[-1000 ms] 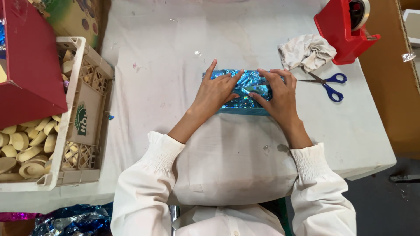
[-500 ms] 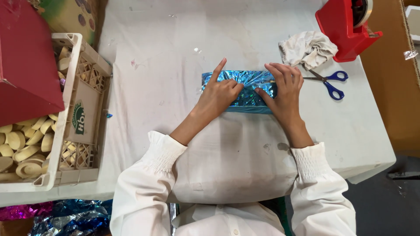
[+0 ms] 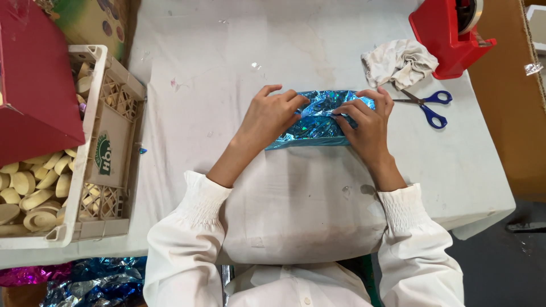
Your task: The person wraps a small rectangular box with a shiny blue foil sheet. They smooth the foil over the box, fold the edges, and tuck the ends to create a neat package.
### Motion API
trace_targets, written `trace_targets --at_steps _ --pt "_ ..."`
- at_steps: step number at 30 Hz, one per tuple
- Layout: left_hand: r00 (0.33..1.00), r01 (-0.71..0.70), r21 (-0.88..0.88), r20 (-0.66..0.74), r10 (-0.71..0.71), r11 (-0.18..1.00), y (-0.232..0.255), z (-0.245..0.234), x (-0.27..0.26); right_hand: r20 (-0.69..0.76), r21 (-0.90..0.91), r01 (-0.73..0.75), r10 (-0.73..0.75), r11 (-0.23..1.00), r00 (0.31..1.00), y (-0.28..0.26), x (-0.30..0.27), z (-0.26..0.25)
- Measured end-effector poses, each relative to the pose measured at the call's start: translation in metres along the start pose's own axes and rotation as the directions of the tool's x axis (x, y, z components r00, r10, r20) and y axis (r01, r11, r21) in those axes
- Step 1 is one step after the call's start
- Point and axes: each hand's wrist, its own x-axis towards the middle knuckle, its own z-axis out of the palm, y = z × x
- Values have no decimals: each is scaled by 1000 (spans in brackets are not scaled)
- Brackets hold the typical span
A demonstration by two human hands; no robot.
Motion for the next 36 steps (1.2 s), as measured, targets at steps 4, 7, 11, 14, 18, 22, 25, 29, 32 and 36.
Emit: trace_targets --at_steps 4,7,11,14,18,22,25,29,32,36 --pt "1000 -5 11 6 5 1000 5 -11 4 -17 21 16 -16 1000 1000 3 -2 2" --pt "1000 -23 125 23 20 992 -3 6 -1 -24 3 23 -23 1000 999 3 -2 2" --pt "997 -64 238 67 49 969 -18 18 -8 -38 11 26 -25 1000 999 4 -2 4" --pt "996 -43 194 82 28 980 -14 0 -4 -36 10 26 -26 1000 999 5 -3 4" --pt "998 27 31 48 -29 999 -6 -6 1 -29 5 29 -29 1000 999 4 -2 3" --pt "998 15 -22 -63 -17 1000 1 14 1 -27 -1 29 -29 1000 999 4 -2 3" --pt "993 -3 -15 -118 1 1000 6 18 1 -36 5 40 -40 999 999 3 -2 3" --pt "993 49 -68 -103 -56 996 10 17 2 -30 -4 40 -40 999 999 3 -1 2" --pt "978 164 -181 -99 -184 970 15 11 5 -32 -1 50 -50 999 998 2 -1 2" --pt "883 430 -390 -5 -469 814 17 12 8 -26 -5 66 -66 998 997 1 0 -1"
